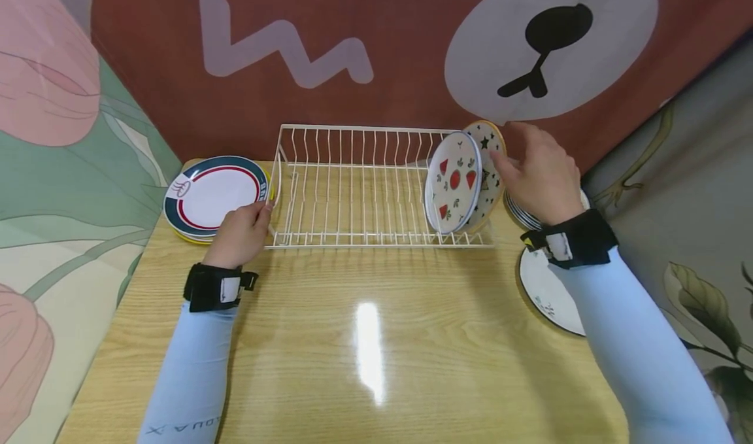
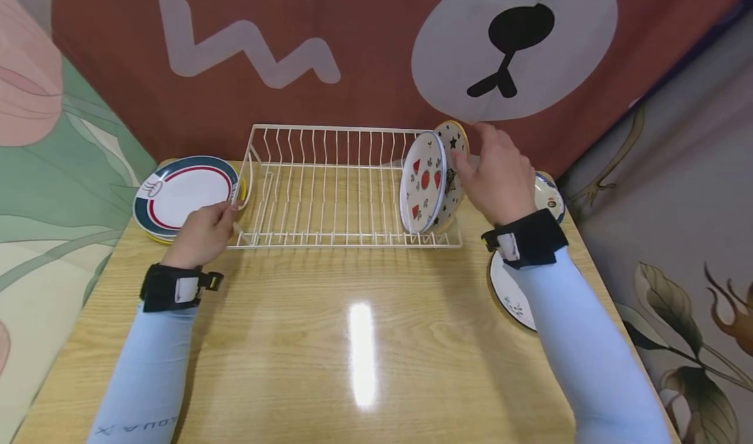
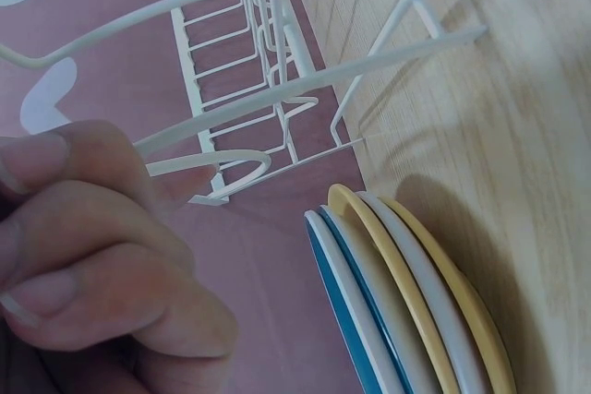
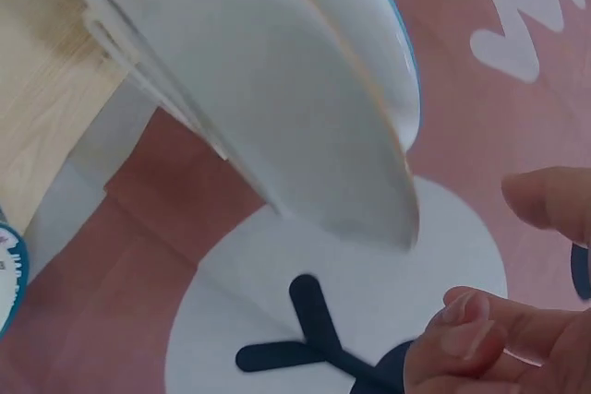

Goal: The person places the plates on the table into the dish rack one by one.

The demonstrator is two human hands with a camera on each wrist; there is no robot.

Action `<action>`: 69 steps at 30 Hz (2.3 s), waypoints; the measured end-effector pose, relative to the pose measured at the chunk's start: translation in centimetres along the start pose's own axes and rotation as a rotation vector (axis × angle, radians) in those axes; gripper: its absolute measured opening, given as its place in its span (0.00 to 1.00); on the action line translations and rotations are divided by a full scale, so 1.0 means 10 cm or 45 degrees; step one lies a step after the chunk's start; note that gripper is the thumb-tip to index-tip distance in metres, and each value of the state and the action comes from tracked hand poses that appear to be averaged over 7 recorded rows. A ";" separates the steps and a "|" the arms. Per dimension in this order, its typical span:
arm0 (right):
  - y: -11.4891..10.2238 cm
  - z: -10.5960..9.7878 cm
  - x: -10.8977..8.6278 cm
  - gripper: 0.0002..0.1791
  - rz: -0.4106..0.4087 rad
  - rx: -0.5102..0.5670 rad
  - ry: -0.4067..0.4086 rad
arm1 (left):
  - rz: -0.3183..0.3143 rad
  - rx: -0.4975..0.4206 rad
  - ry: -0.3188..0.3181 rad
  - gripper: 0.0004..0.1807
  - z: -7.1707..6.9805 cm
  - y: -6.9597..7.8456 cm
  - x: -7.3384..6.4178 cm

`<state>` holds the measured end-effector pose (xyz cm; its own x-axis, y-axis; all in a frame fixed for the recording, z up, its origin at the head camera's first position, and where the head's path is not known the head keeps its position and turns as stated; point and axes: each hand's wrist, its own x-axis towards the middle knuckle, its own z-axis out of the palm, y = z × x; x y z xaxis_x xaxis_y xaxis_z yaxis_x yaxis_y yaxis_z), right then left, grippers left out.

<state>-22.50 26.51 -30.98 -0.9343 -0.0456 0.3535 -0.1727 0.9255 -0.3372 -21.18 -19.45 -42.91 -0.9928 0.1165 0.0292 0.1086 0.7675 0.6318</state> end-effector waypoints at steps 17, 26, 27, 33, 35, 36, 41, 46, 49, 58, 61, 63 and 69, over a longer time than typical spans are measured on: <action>0.65 -0.47 -0.58 0.36 0.326 0.015 0.106 | -0.023 -0.009 -0.031 0.22 0.00 -0.02 0.00; 0.97 -0.50 -0.92 0.37 0.603 0.068 0.132 | -0.025 -0.006 -0.045 0.23 -0.01 -0.03 -0.01; 1.01 -0.49 -0.96 0.37 0.628 0.071 0.136 | -0.022 -0.007 -0.044 0.23 -0.02 -0.03 -0.01; 1.18 -0.41 -1.22 0.38 0.776 0.092 0.118 | -0.016 -0.009 -0.037 0.23 -0.02 -0.04 -0.01; 1.25 -0.37 -1.30 0.39 0.832 0.107 0.102 | -0.012 -0.005 -0.031 0.23 -0.02 -0.05 -0.01; 1.28 -0.34 -1.35 0.40 0.867 0.119 0.095 | -0.011 -0.004 -0.032 0.23 -0.02 -0.05 -0.01; 1.46 -0.21 -1.57 0.41 1.001 0.172 0.089 | -0.013 -0.007 -0.044 0.24 -0.02 -0.05 -0.02; 1.61 -0.08 -1.76 0.39 1.074 0.168 0.119 | -0.014 -0.009 -0.047 0.24 -0.02 -0.05 -0.01; 1.66 0.00 -1.85 0.39 1.123 0.171 0.141 | -0.001 0.000 -0.037 0.24 -0.02 -0.06 -0.01; 1.80 0.17 -2.11 0.45 1.341 0.327 0.119 | -0.001 0.004 -0.037 0.24 -0.01 -0.04 -0.02; 1.87 0.22 -2.19 0.48 1.387 0.353 0.076 | 0.000 0.005 -0.037 0.24 -0.02 -0.03 -0.02; 1.90 0.26 -2.24 0.51 1.432 0.360 0.011 | -0.003 0.002 -0.039 0.24 -0.02 -0.03 -0.02; 1.97 0.35 -2.31 0.52 1.454 0.308 -0.184 | -0.013 -0.007 -0.038 0.24 -0.02 -0.03 -0.02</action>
<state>-5.45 44.45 -48.85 -0.6092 0.7076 -0.3580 0.7477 0.3623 -0.5565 -21.04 -19.81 -42.93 -0.9918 0.1279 -0.0003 0.0985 0.7654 0.6359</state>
